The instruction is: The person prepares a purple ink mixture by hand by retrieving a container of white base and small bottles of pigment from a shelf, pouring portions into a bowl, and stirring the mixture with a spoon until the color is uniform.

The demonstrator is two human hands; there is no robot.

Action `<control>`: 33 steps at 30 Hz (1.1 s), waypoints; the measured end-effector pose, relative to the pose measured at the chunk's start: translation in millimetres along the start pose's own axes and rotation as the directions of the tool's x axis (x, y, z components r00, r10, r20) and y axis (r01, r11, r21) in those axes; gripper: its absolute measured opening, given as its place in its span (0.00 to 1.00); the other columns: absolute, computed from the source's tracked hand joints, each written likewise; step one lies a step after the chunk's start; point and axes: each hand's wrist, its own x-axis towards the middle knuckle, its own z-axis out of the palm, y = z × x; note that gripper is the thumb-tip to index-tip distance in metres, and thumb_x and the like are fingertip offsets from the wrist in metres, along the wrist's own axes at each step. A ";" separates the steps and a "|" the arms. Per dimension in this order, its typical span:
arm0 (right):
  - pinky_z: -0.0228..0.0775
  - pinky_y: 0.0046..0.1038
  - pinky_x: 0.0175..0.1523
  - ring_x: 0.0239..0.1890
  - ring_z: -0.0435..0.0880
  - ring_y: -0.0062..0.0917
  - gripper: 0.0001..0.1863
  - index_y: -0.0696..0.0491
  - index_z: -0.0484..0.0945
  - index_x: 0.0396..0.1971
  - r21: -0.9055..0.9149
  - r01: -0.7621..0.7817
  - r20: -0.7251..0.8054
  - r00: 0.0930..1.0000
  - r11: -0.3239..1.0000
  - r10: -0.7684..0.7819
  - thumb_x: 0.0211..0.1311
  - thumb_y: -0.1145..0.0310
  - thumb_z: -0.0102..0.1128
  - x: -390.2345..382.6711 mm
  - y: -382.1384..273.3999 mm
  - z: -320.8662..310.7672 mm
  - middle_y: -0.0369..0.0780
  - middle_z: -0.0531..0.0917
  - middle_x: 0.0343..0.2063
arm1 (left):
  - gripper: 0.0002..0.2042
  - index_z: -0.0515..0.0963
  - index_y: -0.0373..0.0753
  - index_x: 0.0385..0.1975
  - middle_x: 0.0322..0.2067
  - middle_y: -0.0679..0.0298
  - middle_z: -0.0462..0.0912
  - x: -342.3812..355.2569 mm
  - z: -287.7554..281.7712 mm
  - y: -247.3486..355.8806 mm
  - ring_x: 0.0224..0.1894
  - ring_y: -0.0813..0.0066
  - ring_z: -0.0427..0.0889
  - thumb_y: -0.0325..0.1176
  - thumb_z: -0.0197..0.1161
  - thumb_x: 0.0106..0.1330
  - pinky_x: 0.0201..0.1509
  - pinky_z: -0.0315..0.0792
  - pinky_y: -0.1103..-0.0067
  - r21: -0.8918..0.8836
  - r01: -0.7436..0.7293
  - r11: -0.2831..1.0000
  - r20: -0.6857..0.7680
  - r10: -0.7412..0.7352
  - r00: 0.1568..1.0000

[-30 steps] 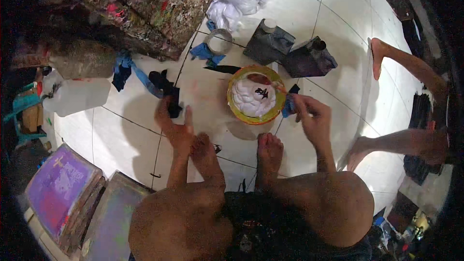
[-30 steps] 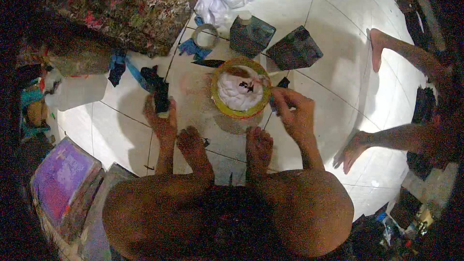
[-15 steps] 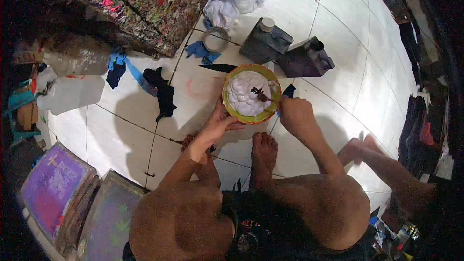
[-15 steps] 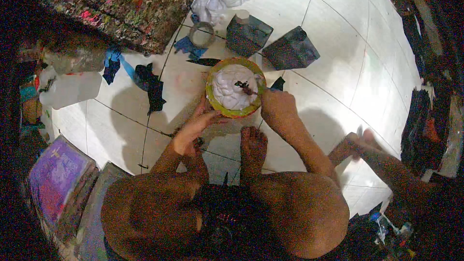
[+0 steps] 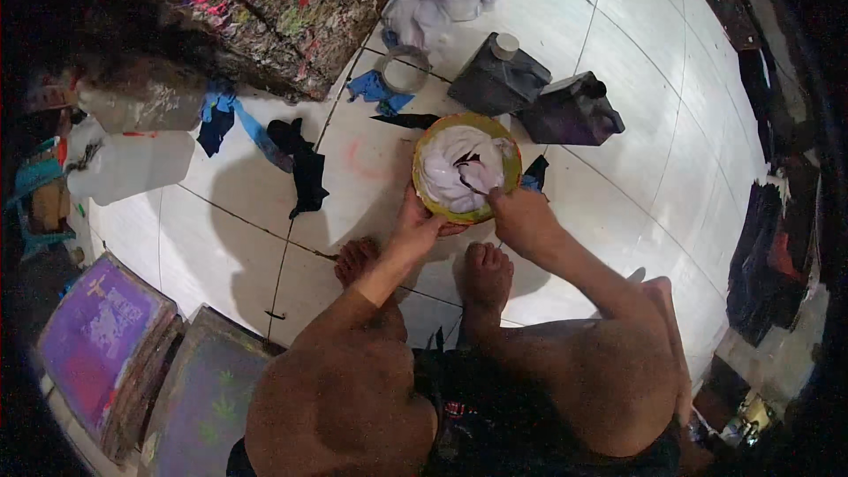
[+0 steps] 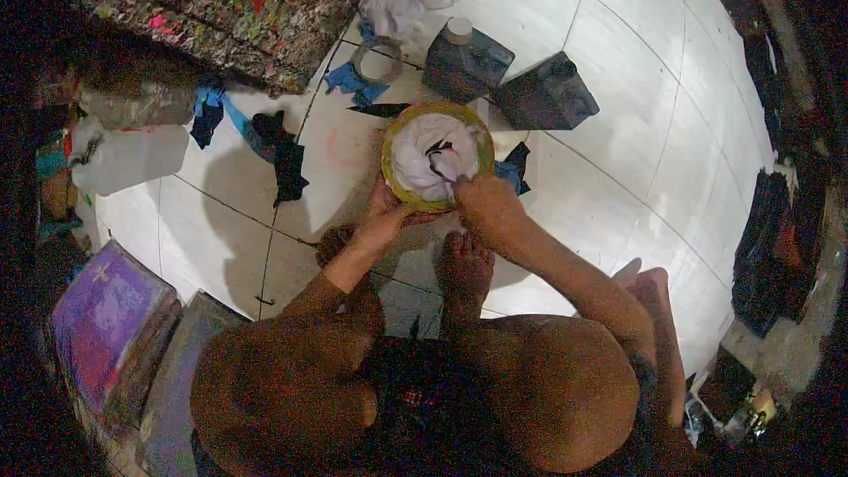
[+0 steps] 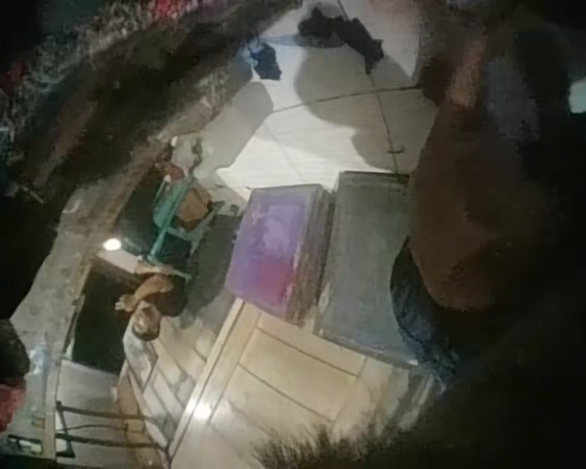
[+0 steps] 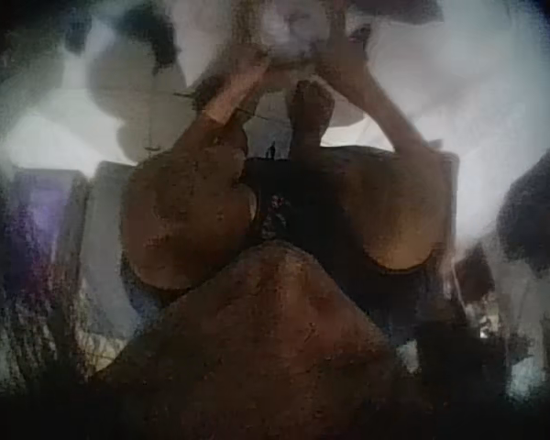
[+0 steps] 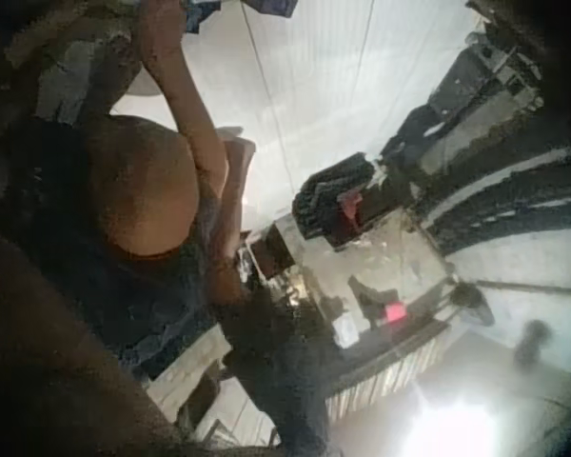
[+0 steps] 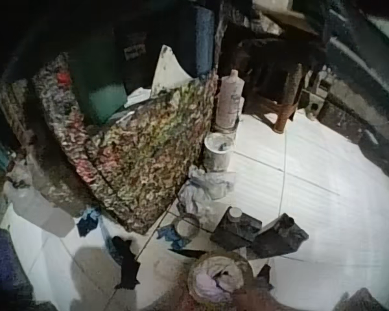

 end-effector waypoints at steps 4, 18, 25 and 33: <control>0.78 0.39 0.33 0.29 0.84 0.41 0.07 0.57 0.80 0.28 -0.118 -0.058 0.023 0.998 0.991 0.061 0.48 0.71 0.59 12.7 14.4 -28.5 0.50 0.82 0.25 | 0.35 0.42 0.48 0.66 0.60 0.53 0.61 -4.4 1.2 7.6 0.55 0.57 0.73 0.12 0.44 0.62 0.47 0.81 0.68 0.092 0.067 0.994 -0.035 -0.064 0.997; 0.76 0.42 0.33 0.26 0.83 0.45 0.08 0.59 0.77 0.31 -0.059 0.029 -0.087 0.996 0.998 -0.034 0.49 0.74 0.56 29.2 5.7 -20.4 0.50 0.81 0.21 | 0.30 0.47 0.37 0.64 0.57 0.52 0.65 -7.5 11.8 24.2 0.55 0.63 0.74 0.15 0.48 0.62 0.54 0.74 0.76 0.095 0.079 0.992 -0.143 -0.065 0.988; 0.76 0.41 0.33 0.27 0.83 0.43 0.11 0.59 0.77 0.34 -0.068 0.096 0.069 0.993 0.993 -0.091 0.48 0.72 0.58 6.1 12.0 -20.7 0.49 0.81 0.20 | 0.31 0.49 0.37 0.63 0.54 0.50 0.67 -10.6 -2.8 21.7 0.52 0.58 0.75 0.14 0.51 0.60 0.45 0.81 0.71 0.287 -0.050 0.956 -0.176 0.105 0.979; 0.76 0.39 0.33 0.27 0.83 0.43 0.09 0.57 0.78 0.31 -0.057 0.134 -0.063 0.989 0.989 -0.137 0.47 0.76 0.56 24.9 -11.5 -6.8 0.49 0.81 0.21 | 0.33 0.51 0.36 0.63 0.52 0.50 0.70 4.7 -18.6 9.6 0.44 0.59 0.80 0.15 0.54 0.57 0.38 0.84 0.72 0.292 -0.112 0.950 -0.140 0.158 0.977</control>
